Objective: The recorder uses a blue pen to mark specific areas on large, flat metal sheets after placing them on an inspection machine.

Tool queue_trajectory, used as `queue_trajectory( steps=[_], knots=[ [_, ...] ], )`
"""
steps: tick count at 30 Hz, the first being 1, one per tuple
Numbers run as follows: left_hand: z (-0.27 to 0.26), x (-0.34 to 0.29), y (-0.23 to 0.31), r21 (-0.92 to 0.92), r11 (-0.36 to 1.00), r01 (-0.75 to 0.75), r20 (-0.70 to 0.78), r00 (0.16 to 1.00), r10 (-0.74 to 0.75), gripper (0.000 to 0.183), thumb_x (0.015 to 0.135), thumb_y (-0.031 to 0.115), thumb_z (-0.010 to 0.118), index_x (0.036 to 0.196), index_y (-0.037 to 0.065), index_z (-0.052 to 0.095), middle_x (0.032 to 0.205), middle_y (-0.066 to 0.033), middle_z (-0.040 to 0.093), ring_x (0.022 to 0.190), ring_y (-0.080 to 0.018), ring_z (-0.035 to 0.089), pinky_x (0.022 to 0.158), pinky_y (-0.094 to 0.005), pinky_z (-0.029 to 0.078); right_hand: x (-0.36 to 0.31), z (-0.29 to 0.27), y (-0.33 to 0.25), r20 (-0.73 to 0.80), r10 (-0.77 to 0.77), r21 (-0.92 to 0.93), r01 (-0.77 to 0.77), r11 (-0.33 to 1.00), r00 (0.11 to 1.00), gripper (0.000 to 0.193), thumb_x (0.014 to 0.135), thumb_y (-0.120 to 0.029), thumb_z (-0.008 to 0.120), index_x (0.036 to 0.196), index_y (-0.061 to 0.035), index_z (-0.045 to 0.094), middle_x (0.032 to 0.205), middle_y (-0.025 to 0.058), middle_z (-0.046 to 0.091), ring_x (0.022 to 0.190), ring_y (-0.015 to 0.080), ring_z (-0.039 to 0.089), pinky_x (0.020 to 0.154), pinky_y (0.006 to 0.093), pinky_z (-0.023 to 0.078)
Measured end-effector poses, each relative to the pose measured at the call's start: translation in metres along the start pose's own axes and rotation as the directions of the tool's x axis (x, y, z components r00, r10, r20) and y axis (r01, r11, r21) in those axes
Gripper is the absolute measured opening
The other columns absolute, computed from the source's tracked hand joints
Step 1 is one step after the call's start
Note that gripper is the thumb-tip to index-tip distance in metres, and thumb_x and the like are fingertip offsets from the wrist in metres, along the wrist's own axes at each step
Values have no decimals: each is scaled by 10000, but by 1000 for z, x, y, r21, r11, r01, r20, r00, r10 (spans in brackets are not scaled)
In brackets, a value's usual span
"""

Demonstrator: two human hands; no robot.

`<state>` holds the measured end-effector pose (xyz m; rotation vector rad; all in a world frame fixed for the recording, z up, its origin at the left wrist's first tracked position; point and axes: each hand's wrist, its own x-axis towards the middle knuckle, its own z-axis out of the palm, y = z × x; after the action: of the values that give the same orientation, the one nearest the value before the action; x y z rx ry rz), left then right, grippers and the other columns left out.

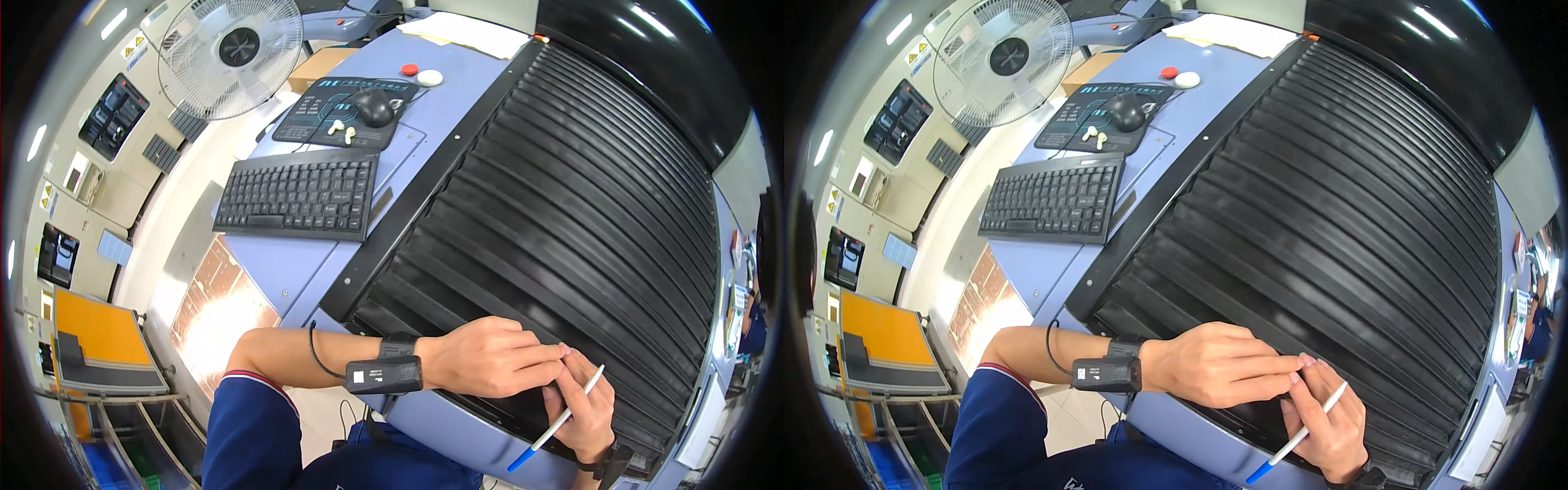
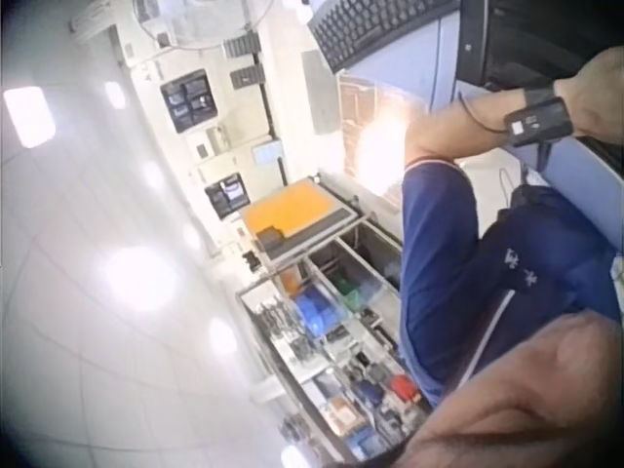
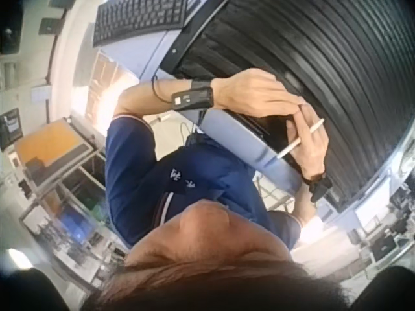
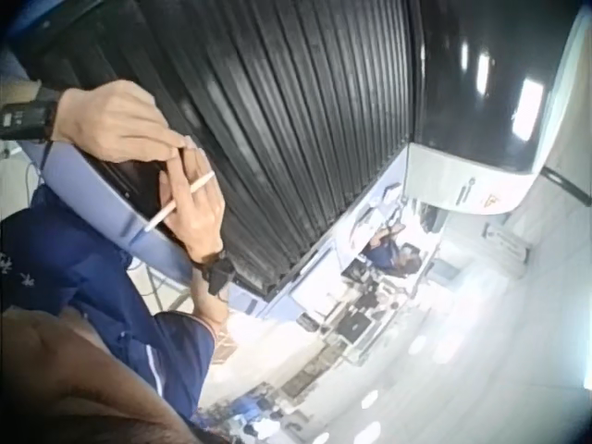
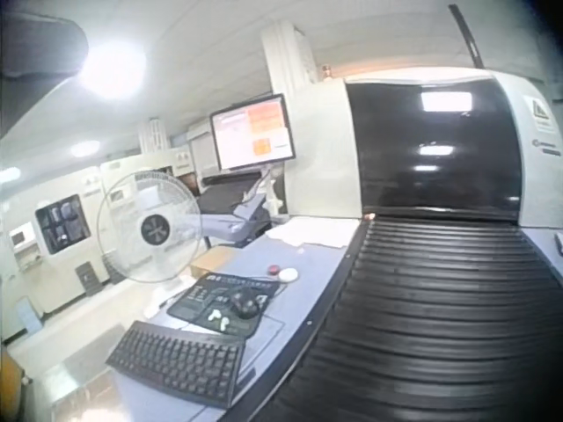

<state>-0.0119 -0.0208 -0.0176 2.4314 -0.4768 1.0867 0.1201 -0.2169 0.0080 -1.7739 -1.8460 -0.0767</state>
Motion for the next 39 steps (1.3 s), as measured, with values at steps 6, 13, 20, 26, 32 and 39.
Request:
queue_trajectory(
  steps=[6,13,20,26,32,39],
  knots=[
    [7,-4,-3,-12,1000,-4,-27,1000,4,128,787,78,688,899,16,672,1091,-100,719,761,-163,679,594,-272,521,1,1,-1,23,15,-45,-13,999,1000,332,837,-60,723,1156,6,658,1147,280,694,1034,430,697,889,451,579],
    [9,-3,-3,33,999,-22,-67,997,24,95,780,89,685,848,37,643,997,-53,703,680,-124,629,536,-249,471,2,1,-1,14,8,-44,-8,999,1000,318,841,-49,732,1146,4,661,1150,278,696,1036,426,698,858,442,582],
    [7,-4,0,13,1000,-9,-73,997,10,122,783,101,687,882,42,646,971,-36,687,645,-107,600,515,-246,449,1,1,-2,0,19,-43,-19,999,1000,287,841,-45,744,1117,-1,675,1150,270,699,1030,410,703,859,436,585],
    [6,-3,1,41,999,-28,-52,998,31,116,782,112,685,862,52,627,968,-33,685,620,-101,577,510,-244,446,1,3,-2,-18,27,-46,-28,999,999,267,853,-64,746,1105,-7,682,1137,261,707,1018,393,708,857,424,588],
    [9,-4,-1,29,999,-32,-53,998,34,108,780,116,688,842,54,624,984,-38,695,630,-103,589,518,-240,458,1,1,-2,-23,15,-37,-16,999,1000,270,855,-59,741,1113,-8,679,1146,262,704,1010,391,710,852,420,589],
    [7,-5,-1,14,1000,-28,-18,999,28,131,784,108,688,891,39,658,1073,-78,716,684,-121,641,540,-246,494,-1,1,-1,-26,-8,-19,8,1000,1000,280,849,-37,725,1121,4,673,1145,266,702,1014,397,705,851,422,589]
  ],
)
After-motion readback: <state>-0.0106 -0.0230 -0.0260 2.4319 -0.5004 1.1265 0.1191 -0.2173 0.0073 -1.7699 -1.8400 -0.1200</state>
